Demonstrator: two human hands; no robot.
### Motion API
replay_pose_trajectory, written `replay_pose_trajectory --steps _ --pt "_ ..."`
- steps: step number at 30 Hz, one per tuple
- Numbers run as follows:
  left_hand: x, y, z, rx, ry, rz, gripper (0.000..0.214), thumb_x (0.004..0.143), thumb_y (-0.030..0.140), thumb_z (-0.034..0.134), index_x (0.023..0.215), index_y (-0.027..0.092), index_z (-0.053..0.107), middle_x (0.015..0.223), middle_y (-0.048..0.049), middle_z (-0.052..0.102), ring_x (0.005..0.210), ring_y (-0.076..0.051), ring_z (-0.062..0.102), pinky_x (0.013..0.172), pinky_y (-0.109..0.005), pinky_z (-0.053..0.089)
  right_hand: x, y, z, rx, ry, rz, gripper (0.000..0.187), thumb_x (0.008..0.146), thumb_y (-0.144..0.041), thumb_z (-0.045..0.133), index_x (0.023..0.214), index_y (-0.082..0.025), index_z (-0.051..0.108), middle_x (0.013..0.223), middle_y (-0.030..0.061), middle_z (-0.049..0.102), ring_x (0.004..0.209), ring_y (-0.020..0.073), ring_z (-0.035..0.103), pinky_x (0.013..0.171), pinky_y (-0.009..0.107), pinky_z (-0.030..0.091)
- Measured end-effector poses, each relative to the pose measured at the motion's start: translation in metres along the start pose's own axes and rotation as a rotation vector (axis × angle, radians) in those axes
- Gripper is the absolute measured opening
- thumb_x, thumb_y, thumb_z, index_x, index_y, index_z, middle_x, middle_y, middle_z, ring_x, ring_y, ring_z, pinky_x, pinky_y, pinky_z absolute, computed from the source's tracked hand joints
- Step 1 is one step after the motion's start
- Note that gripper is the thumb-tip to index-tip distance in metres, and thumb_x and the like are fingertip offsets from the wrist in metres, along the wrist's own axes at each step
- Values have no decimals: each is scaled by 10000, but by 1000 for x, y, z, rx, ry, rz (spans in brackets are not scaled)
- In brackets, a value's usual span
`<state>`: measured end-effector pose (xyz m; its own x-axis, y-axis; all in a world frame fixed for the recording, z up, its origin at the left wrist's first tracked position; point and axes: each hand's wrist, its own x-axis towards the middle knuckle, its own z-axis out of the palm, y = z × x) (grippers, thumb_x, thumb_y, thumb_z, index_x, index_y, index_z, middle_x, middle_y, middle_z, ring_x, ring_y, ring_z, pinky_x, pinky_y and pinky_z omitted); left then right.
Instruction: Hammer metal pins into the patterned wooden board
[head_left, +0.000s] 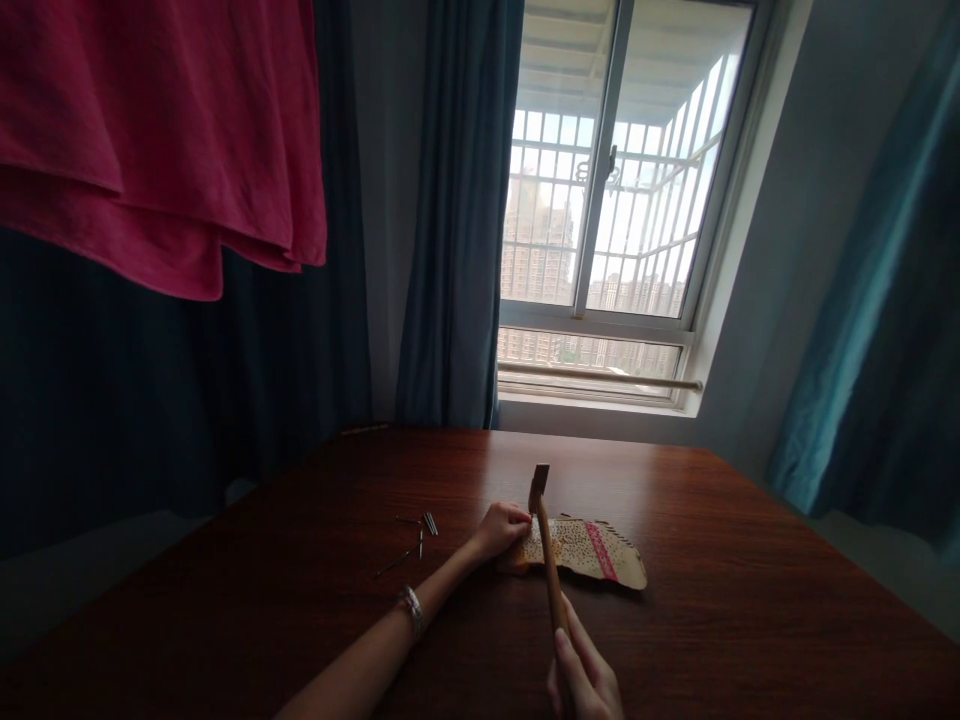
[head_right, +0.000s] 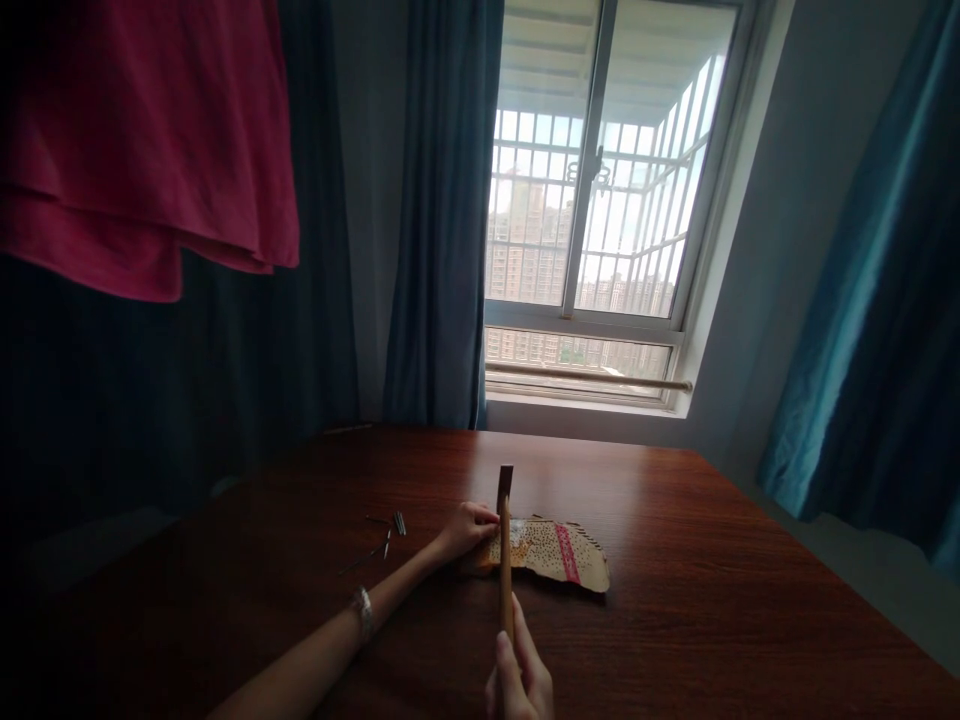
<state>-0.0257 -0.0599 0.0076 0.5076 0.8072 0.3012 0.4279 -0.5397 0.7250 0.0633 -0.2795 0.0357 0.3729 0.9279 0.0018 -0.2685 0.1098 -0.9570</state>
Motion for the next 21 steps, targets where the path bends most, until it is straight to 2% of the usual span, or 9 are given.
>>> replay_pose_trajectory --steps 10,21 --pt "0 -2 -2 -11 -11 47 241 717 256 517 779 136 717 715 -31 631 650 -128 528 584 -208 359 -1 -3 -3 11 -35 7 789 655 -603 567 1230 -69 480 313 -106 325 261 60 318 287 171 255" --pt "0 -1 0 21 -7 39 234 723 242 510 756 135 716 721 -29 632 638 -122 521 578 -205 351 0 4 -3 -10 -6 16 790 658 -600 567 1224 -56 483 297 -102 340 266 59 321 297 169 267"
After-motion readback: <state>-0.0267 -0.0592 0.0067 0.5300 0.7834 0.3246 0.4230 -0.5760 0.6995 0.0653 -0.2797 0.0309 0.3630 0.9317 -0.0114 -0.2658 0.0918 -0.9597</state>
